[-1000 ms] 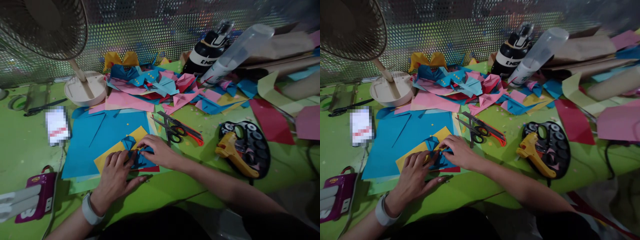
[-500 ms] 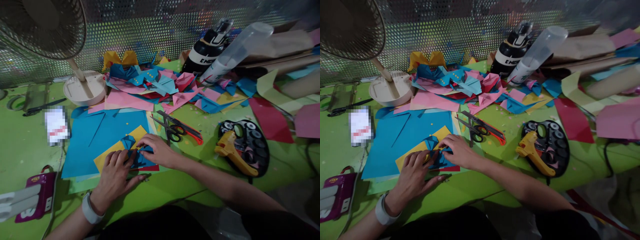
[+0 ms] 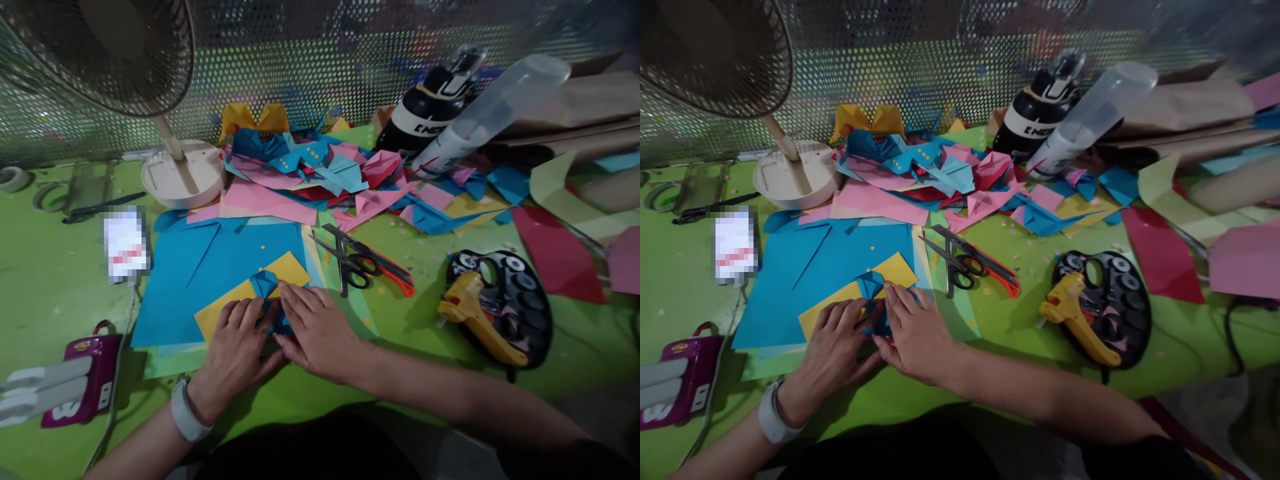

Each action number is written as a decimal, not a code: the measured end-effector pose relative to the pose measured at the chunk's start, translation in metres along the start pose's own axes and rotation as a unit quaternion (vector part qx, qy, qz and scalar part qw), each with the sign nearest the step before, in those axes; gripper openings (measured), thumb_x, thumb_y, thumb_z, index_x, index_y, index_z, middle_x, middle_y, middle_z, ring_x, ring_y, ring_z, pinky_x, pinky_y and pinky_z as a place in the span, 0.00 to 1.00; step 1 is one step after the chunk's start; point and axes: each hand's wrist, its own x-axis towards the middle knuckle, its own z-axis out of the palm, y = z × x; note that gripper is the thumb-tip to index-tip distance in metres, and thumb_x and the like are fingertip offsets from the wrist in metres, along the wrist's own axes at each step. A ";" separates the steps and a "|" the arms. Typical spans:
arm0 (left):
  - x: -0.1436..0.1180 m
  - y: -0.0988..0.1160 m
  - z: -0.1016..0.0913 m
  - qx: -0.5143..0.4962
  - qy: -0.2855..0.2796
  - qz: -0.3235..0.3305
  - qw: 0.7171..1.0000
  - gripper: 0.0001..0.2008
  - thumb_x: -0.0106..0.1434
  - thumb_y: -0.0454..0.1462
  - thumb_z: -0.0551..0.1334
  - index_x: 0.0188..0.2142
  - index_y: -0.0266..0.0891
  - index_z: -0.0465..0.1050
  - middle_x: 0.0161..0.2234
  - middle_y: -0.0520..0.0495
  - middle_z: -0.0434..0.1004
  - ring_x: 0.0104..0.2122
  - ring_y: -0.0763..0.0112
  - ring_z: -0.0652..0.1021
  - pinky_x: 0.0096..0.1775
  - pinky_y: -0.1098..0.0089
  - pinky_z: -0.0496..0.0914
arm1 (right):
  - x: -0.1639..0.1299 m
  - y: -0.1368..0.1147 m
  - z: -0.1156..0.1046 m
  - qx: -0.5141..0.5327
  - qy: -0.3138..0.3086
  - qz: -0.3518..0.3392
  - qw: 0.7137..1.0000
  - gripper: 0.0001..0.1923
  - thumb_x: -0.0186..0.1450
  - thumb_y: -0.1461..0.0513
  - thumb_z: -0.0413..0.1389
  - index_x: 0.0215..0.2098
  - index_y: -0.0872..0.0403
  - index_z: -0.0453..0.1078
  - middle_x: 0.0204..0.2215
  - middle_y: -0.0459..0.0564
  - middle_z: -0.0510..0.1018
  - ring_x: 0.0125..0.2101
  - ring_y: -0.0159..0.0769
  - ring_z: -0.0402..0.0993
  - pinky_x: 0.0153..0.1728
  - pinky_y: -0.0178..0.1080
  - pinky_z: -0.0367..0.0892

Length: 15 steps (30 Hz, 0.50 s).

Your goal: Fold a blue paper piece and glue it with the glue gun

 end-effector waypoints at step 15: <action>-0.003 0.000 -0.003 0.005 0.013 -0.005 1.000 0.18 0.60 0.48 0.58 0.37 0.36 0.75 0.48 0.36 0.72 0.46 0.52 0.71 0.46 0.55 0.65 | 0.004 0.004 0.011 -0.075 0.031 -0.062 0.995 0.27 0.70 0.54 0.44 0.52 0.68 0.69 0.53 0.66 0.72 0.57 0.49 0.62 0.59 0.53 0.53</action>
